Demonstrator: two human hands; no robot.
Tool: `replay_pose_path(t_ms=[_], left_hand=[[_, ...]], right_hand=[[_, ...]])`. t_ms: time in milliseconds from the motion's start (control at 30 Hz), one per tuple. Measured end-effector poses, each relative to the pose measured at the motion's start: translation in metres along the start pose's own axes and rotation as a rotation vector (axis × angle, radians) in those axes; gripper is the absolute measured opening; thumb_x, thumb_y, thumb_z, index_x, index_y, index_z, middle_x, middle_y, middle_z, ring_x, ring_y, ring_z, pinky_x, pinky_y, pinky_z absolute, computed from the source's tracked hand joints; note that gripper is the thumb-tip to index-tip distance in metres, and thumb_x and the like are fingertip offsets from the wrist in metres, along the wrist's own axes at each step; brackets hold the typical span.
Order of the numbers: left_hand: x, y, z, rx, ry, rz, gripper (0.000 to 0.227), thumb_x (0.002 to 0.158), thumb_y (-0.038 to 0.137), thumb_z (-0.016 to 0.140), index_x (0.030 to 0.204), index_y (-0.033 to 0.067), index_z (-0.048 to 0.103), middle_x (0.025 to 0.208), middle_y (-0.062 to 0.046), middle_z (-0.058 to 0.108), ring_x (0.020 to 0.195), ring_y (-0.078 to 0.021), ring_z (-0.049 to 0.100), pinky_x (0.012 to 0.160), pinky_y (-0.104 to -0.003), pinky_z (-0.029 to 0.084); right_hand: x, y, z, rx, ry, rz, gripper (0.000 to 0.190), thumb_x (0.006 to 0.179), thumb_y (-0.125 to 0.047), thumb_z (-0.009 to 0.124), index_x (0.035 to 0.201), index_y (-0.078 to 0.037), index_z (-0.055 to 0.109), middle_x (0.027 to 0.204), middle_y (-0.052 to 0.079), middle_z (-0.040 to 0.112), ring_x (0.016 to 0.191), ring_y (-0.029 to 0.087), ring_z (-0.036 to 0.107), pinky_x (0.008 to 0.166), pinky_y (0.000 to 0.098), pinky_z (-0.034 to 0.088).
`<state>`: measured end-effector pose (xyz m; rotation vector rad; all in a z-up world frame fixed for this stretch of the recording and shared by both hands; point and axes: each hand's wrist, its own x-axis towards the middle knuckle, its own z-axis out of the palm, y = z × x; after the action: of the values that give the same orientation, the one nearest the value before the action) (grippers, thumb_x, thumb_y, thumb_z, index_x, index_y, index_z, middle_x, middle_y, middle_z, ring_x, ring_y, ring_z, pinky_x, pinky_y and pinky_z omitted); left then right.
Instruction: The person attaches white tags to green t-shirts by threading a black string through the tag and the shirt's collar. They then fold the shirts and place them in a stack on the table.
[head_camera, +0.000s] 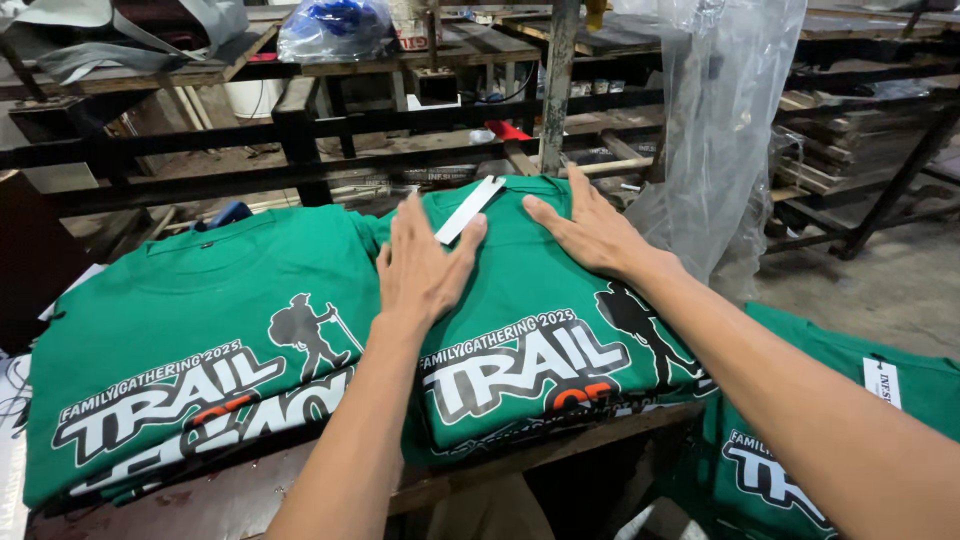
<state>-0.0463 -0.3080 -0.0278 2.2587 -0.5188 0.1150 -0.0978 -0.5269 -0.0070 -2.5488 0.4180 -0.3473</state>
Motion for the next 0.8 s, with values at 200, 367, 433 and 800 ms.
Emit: replay_pose_path(t_ms=[200, 367, 433, 800], left_hand=[[-0.028, 0.001, -0.002, 0.055, -0.069, -0.105, 0.111, 0.095, 0.082, 0.031, 0.167, -0.0003, 0.011, 0.175, -0.024, 0.009, 0.164, -0.0356, 0.006, 0.132, -0.052, 0.013], [-0.092, 0.028, -0.008, 0.018, -0.103, -0.104, 0.113, 0.095, 0.081, 0.036, 0.166, -0.0024, 0.008, 0.175, -0.026, 0.004, 0.163, -0.0401, 0.003, 0.131, -0.052, 0.010], [-0.099, 0.023, -0.001, 0.010, -0.082, -0.087, 0.114, 0.095, 0.081, 0.038, 0.166, -0.0024, 0.009, 0.174, -0.026, 0.005, 0.163, -0.0417, 0.004, 0.131, -0.052, 0.009], [-0.106, 0.014, 0.030, 0.177, 0.062, 0.191, 0.085, 0.104, 0.062, 0.021, 0.165, 0.0034, 0.016, 0.173, -0.017, 0.016, 0.160, -0.0309, 0.009, 0.124, -0.052, 0.004]], right_hand=[[-0.028, -0.007, -0.005, -0.026, -0.068, 0.043, 0.105, 0.099, -0.081, 0.030, 0.167, -0.003, 0.015, 0.174, 0.023, 0.015, 0.162, 0.037, 0.014, 0.134, 0.0508, 0.010], [-0.071, -0.016, -0.012, -0.042, -0.114, 0.119, 0.105, 0.098, -0.079, 0.032, 0.168, -0.004, 0.010, 0.176, 0.020, 0.006, 0.164, 0.035, 0.006, 0.135, 0.0503, 0.007], [-0.086, -0.023, -0.015, -0.059, -0.118, 0.126, 0.101, 0.100, -0.075, 0.032, 0.168, -0.004, 0.009, 0.177, 0.019, 0.005, 0.164, 0.034, 0.005, 0.135, 0.0501, 0.008], [-0.109, -0.013, 0.011, -0.183, -0.069, 0.011, 0.080, 0.100, -0.061, 0.022, 0.169, -0.023, 0.008, 0.179, -0.006, 0.002, 0.165, 0.018, -0.004, 0.128, 0.0571, 0.002]])
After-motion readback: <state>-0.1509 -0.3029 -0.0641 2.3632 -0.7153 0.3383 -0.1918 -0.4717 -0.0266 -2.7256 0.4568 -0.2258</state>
